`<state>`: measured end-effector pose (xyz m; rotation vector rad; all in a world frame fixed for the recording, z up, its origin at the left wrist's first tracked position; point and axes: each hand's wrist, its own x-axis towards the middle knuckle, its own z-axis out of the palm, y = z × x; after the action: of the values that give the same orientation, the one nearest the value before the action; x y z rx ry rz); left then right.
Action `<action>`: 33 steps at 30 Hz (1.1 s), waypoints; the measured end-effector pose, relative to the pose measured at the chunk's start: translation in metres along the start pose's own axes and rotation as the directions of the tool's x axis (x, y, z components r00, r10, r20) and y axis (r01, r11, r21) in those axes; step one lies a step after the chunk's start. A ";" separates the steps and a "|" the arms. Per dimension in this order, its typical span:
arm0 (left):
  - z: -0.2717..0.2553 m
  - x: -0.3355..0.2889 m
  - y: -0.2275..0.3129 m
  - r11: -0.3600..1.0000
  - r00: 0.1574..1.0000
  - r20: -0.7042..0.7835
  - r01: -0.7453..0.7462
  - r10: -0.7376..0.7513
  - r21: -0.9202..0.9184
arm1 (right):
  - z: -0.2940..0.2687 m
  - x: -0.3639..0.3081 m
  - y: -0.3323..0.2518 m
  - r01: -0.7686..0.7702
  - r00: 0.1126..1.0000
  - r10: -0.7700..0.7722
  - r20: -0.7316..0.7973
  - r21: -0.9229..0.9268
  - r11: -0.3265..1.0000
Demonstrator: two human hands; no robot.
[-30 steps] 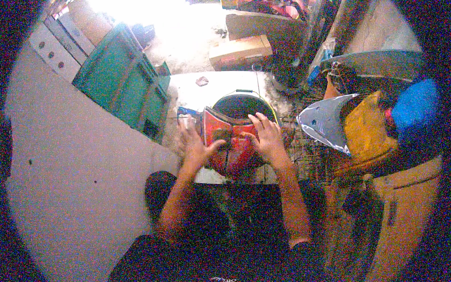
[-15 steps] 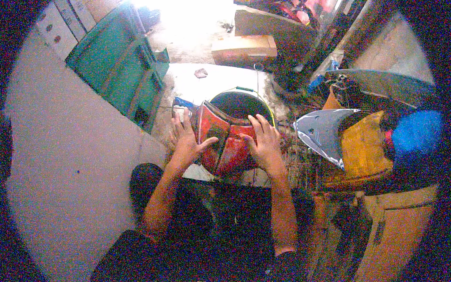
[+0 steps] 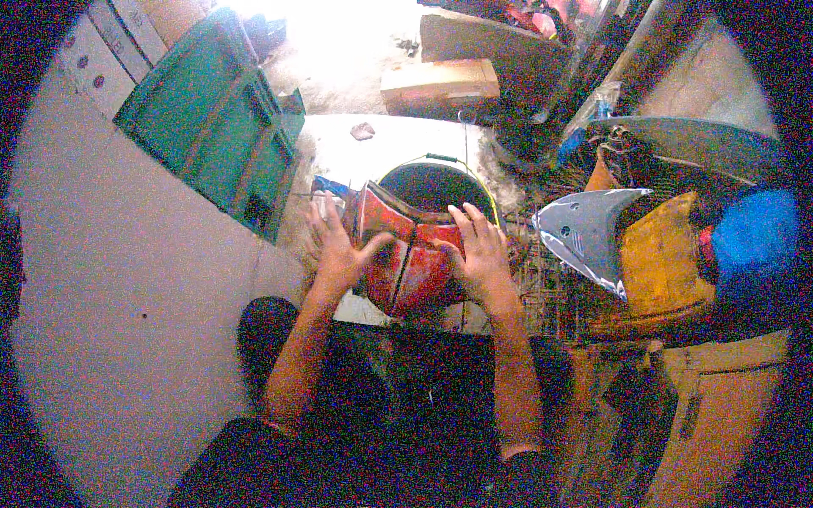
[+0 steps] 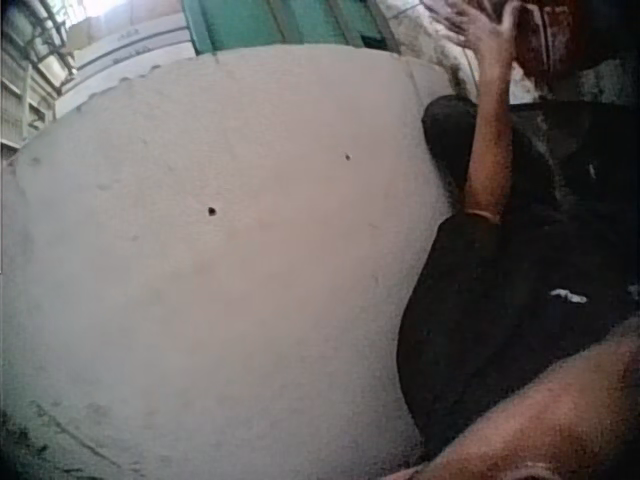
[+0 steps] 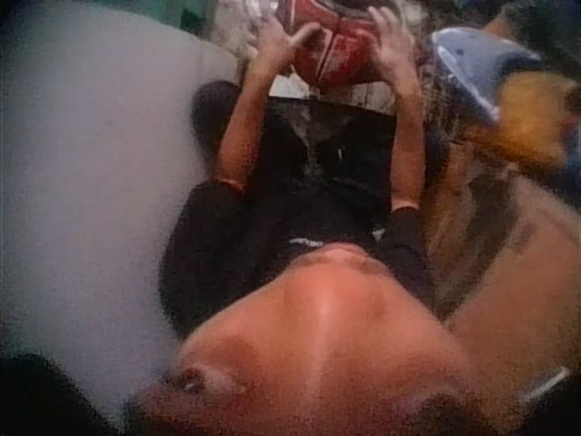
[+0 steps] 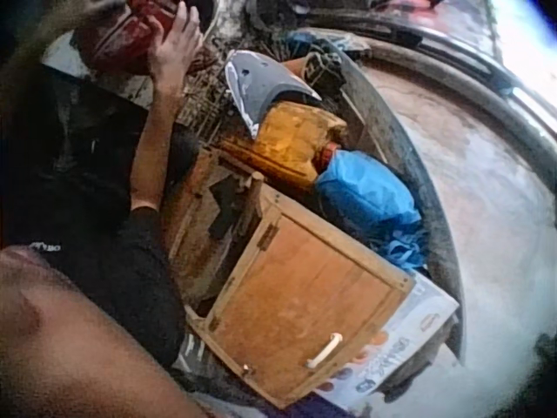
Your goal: The person sits on the floor and works on a red motorcycle fairing by hand. They apply black adhesive strips to the internal edges of the fairing, pressing the material down firmly with a small plastic tool and their fingers.
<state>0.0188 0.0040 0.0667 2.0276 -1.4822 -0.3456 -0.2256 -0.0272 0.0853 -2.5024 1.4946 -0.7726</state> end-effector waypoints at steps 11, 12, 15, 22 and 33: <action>0.007 -0.008 -0.002 0.987 0.989 0.021 -0.149 0.148 0.060 | -0.003 -0.002 -0.002 -0.028 1.000 0.028 -0.007 0.003 1.000; 0.009 -0.012 -0.003 0.985 0.985 0.009 -0.172 0.172 0.020 | -0.005 -0.002 -0.004 -0.043 0.999 0.043 0.008 0.018 0.999; 0.003 -0.008 -0.004 0.987 0.988 -0.009 -0.155 0.154 -0.053 | -0.006 -0.001 -0.007 -0.024 1.000 0.024 0.003 0.027 0.999; -0.009 -0.011 0.004 0.993 0.996 0.055 -0.075 0.070 0.094 | -0.004 -0.002 -0.003 -0.030 0.999 0.030 0.013 0.005 1.000; -0.009 -0.013 0.003 0.974 0.972 0.160 -0.195 0.175 0.116 | 0.001 -0.002 -0.001 -0.030 0.999 0.030 -0.013 -0.015 0.999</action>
<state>0.0167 0.0187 0.0735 1.9789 -1.8145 -0.3361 -0.2254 -0.0254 0.0844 -2.4843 1.5444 -0.7771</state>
